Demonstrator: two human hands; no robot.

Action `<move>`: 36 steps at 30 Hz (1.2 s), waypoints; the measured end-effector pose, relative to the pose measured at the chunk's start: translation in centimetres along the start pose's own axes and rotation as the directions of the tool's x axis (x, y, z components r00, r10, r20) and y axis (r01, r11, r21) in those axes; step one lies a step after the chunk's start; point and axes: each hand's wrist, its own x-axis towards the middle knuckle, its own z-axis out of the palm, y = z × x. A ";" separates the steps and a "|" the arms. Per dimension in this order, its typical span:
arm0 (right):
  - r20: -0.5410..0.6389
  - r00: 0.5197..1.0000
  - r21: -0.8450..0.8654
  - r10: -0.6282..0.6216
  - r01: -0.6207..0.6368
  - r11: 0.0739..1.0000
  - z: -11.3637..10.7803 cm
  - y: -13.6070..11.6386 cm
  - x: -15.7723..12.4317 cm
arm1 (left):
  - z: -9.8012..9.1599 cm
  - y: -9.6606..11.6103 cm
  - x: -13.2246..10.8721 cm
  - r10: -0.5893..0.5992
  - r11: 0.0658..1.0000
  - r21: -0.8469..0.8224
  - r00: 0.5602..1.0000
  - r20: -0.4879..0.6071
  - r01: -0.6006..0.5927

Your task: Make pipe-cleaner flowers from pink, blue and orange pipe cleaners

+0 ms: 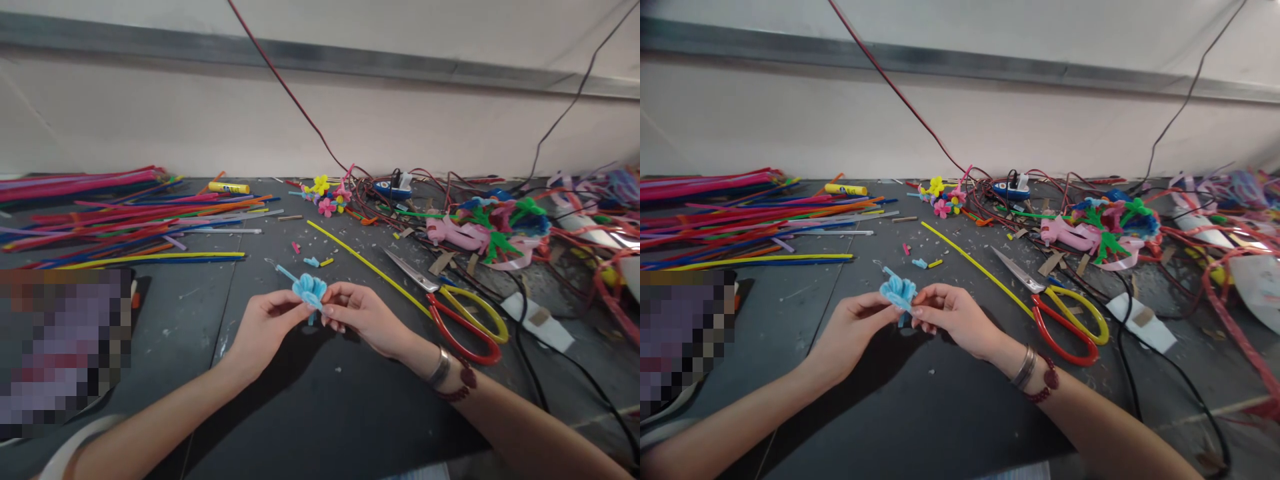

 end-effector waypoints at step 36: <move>-0.001 0.996 0.237 0.092 -0.089 0.967 1.3 -0.1 -0.7 | 0.0 0.2 -0.2 0.045 0.999 -0.007 0.999 0.002 -0.045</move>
